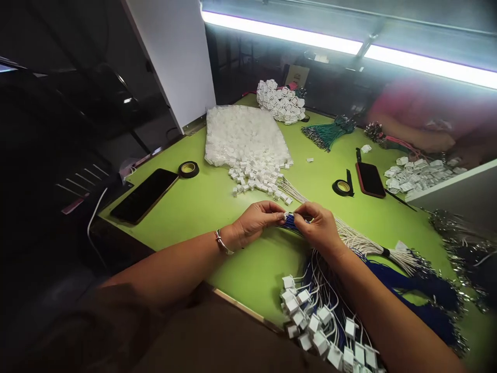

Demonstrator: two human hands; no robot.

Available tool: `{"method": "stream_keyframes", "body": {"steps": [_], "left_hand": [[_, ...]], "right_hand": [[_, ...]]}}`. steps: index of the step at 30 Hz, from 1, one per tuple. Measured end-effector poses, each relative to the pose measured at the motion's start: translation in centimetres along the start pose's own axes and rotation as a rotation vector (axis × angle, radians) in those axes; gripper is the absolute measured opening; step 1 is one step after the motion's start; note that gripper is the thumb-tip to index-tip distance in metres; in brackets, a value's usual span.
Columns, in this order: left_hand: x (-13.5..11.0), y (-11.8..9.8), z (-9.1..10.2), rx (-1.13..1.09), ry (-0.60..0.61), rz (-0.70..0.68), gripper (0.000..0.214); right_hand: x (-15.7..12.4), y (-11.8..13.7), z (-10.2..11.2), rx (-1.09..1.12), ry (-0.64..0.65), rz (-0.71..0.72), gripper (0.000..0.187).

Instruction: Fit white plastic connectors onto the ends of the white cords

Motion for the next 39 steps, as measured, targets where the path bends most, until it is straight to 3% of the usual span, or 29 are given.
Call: {"method": "stream_keyframes", "body": {"steps": [7,20,26,33,39], "left_hand": [[0.2,0.3,0.3,-0.025,-0.003,0.010,0.027],[0.1,0.0,0.0,0.051,-0.004,-0.022,0.026],[0.3,-0.7,0.4,0.258,-0.011,-0.091,0.024],[0.3,-0.8,0.0,0.288,0.016,-0.077,0.020],[0.3,-1.7,-0.3,0.497,0.016,-0.125,0.011]], "right_hand": [[-0.1,0.1,-0.5,0.008,0.024,0.055,0.009],[-0.4,1.5,-0.7,-0.278,0.030,0.093,0.016],[-0.7,2.6,-1.1,-0.498,0.037,0.235,0.017],[-0.4,1.3,-1.7,-0.314,0.136,0.112,0.015],[-0.5,2.2,-1.7,-0.466,0.128,0.232,0.013]]}}
Point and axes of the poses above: each hand's wrist, its own x-axis towards the middle knuckle, its own z-axis out of the back of the hand, y = z × x, the point moved 6 cm from there along x, towards the middle knuckle, and after that the axes turned 9 degrees about y, right-handed, at the moved point
